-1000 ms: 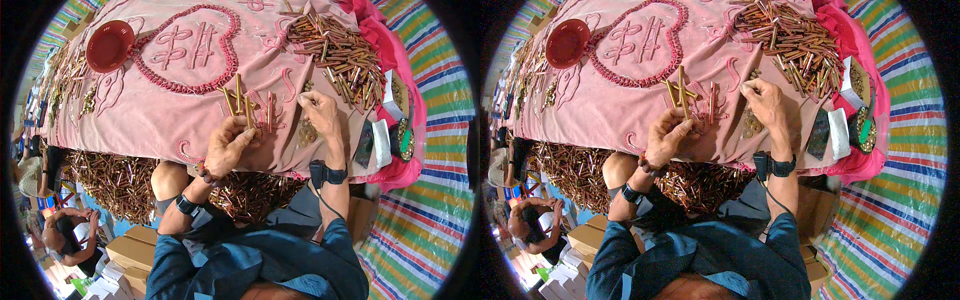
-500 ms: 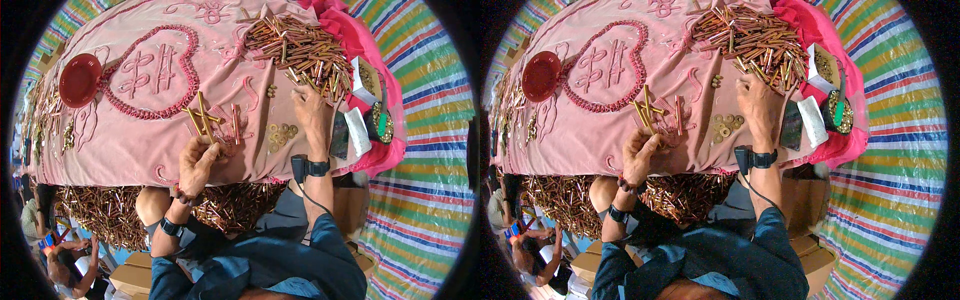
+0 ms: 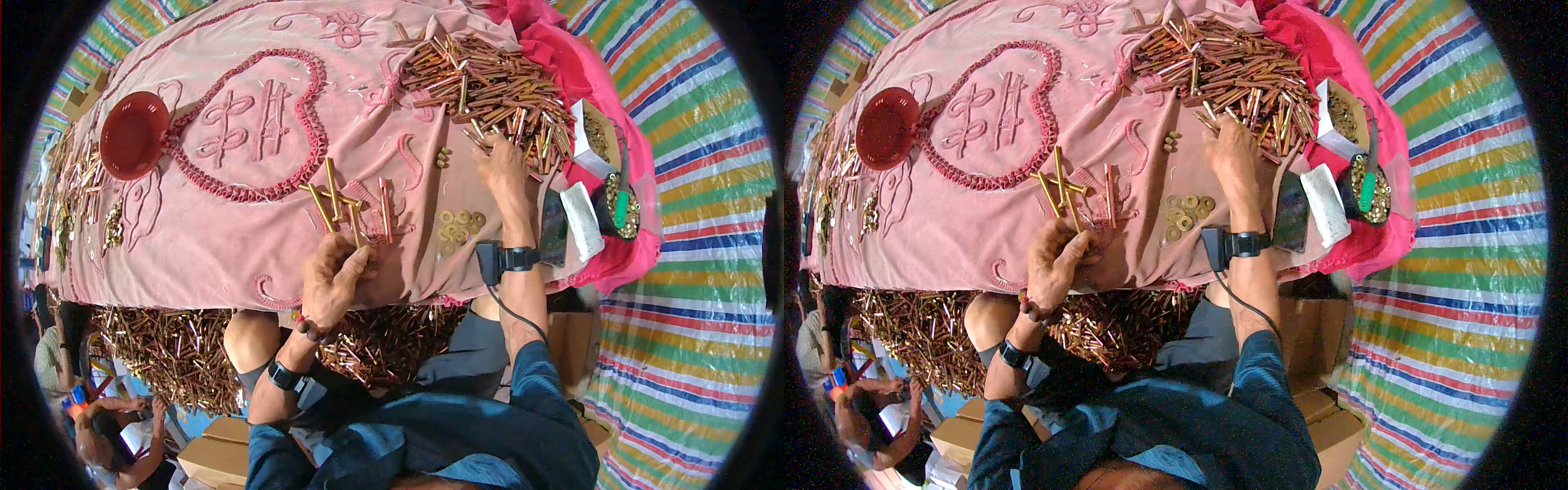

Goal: Manually assembling small metal components by fitting pins and washers together on a work surface.

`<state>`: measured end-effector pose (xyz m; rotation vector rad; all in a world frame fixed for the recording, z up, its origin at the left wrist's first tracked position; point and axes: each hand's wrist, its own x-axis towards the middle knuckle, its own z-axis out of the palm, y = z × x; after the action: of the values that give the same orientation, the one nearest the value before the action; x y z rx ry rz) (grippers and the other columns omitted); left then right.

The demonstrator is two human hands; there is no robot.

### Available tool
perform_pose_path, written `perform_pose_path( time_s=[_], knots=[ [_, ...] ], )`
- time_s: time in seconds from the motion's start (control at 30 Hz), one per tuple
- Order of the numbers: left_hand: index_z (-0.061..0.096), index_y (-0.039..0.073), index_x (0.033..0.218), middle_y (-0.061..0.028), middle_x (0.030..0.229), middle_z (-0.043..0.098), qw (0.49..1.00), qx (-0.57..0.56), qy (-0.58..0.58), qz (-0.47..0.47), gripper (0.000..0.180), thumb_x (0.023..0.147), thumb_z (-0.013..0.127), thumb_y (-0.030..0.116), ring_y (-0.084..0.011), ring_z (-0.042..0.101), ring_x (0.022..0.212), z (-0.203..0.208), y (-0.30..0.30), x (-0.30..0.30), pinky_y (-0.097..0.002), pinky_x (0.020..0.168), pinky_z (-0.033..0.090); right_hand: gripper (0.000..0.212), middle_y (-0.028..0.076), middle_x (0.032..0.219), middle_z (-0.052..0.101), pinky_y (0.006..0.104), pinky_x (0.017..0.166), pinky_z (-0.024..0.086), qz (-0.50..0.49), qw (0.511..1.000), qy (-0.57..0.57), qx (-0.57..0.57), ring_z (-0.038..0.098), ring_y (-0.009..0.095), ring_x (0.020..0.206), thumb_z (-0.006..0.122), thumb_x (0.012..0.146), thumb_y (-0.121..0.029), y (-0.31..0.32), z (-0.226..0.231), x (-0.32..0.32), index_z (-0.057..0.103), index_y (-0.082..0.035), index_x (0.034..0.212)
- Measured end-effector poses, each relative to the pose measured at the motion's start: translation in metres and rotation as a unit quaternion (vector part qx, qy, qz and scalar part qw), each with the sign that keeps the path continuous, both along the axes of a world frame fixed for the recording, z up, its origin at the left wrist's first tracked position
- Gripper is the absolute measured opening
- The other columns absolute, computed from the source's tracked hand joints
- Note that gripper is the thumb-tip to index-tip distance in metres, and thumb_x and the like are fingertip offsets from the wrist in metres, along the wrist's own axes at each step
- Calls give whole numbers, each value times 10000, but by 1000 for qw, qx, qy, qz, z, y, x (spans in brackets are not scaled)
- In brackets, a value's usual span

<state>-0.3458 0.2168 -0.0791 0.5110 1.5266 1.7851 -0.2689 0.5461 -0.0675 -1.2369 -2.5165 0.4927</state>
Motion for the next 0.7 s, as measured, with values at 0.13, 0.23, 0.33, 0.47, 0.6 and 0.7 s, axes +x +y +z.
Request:
perform_pose_path(
  time_s=[0.13,0.23,0.33,0.47,0.6,0.7],
  knots=[
    [592,-4,1134,-81,1018,693,1000,-13,-7,10,167,1015,596,114,-139,670,911,3,2,1,-290,779,588,328,285,979,693,535,843,511,37,998,-51,23,662,474,964,718,863,-285,2,12,-1,689,-16,1049],
    [592,-3,1128,-83,1029,693,999,-46,6,-6,167,1014,601,118,-141,666,941,3,4,-3,-295,802,590,290,280,968,697,521,811,521,24,996,-74,42,674,462,940,704,869,-256,3,16,-2,693,-8,1018],
    [596,-8,1120,-76,1011,697,999,-47,20,-8,166,1010,610,117,-135,671,912,-1,1,-1,-287,770,584,303,223,906,724,459,763,538,28,994,71,-74,704,380,837,723,871,-261,8,-9,-4,686,19,980],
    [617,-10,1025,-62,877,691,997,-47,60,24,127,981,641,107,-118,649,777,0,2,3,-276,679,541,208,12,721,598,227,454,394,93,815,312,-480,489,63,520,672,969,-240,-52,25,-3,664,-32,964],
    [639,-3,928,-74,741,668,982,-98,155,36,104,939,682,90,-108,614,677,9,7,9,-286,619,499,150,-1,728,583,182,435,337,131,698,386,-589,455,38,501,633,1005,-194,-112,31,-6,655,-58,1063],
    [655,2,982,-65,756,673,973,-103,201,43,101,935,689,85,-116,629,700,4,5,10,-283,641,510,167,-6,730,585,182,448,346,143,666,396,-616,467,39,518,637,1006,-206,-133,30,-7,661,-57,1078]
  ],
)
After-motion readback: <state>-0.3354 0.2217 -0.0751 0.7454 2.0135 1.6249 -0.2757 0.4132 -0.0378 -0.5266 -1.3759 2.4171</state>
